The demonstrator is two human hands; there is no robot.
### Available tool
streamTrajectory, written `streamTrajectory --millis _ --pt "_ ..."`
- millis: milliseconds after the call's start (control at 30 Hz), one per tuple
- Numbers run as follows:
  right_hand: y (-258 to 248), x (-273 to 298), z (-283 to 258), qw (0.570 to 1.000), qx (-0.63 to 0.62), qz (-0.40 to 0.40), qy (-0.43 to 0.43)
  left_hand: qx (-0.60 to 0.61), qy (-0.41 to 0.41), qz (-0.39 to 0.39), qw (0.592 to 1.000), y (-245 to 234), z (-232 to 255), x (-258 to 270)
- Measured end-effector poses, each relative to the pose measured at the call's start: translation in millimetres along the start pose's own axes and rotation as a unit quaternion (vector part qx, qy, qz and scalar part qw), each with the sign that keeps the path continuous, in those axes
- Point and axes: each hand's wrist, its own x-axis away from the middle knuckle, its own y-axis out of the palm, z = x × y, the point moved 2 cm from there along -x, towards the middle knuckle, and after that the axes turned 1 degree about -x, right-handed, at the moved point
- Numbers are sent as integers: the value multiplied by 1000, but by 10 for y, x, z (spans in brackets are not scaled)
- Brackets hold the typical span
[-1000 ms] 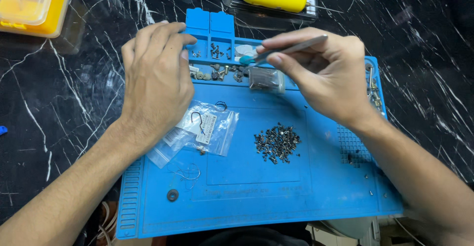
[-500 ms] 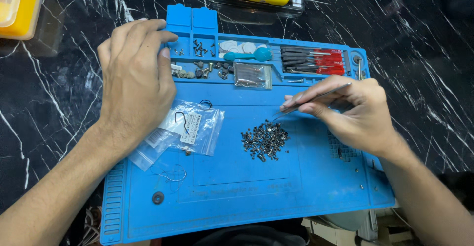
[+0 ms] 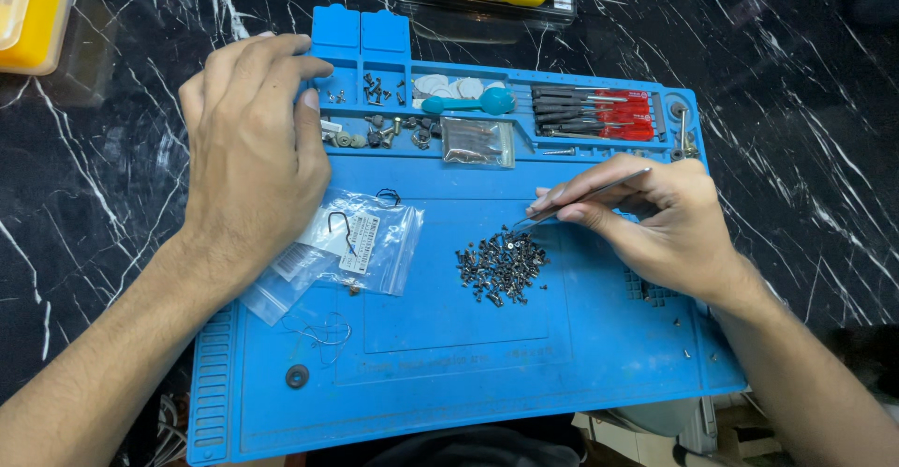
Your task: The person uses tweezers to pick up small screws from a pile on a blue work mat and places them into a compartment. They also use their hands to sort and organize the screws and other small hardware items on the mat.
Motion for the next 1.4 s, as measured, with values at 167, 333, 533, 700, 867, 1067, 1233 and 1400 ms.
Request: streamTrajectory --millis 167,333,533,700,867,1067,1233,1400 --pt "2 -32 -68 1000 16 -1 -7 0 0 1 1000 0 1 1" --pt "34 -64 -80 1000 25 7 -15 -1 0 1 1000 0 2 2" --pt "61 -71 -88 999 34 5 -6 -1 0 1 1000 1 7 -4" --pt "84 -77 -61 999 30 19 12 3 -3 1 1000 5 7 -4" --pt "101 -54 13 997 -4 44 59 1 0 3 1000 13 9 -2" --pt "2 -20 157 981 -182 46 41 -4 -11 4 1000 32 2 -3" --pt "-93 101 375 947 -318 40 17 -1 -14 5 1000 53 -1 -1" --pt "-125 101 339 929 -369 32 9 -2 -9 10 1000 61 -3 5"
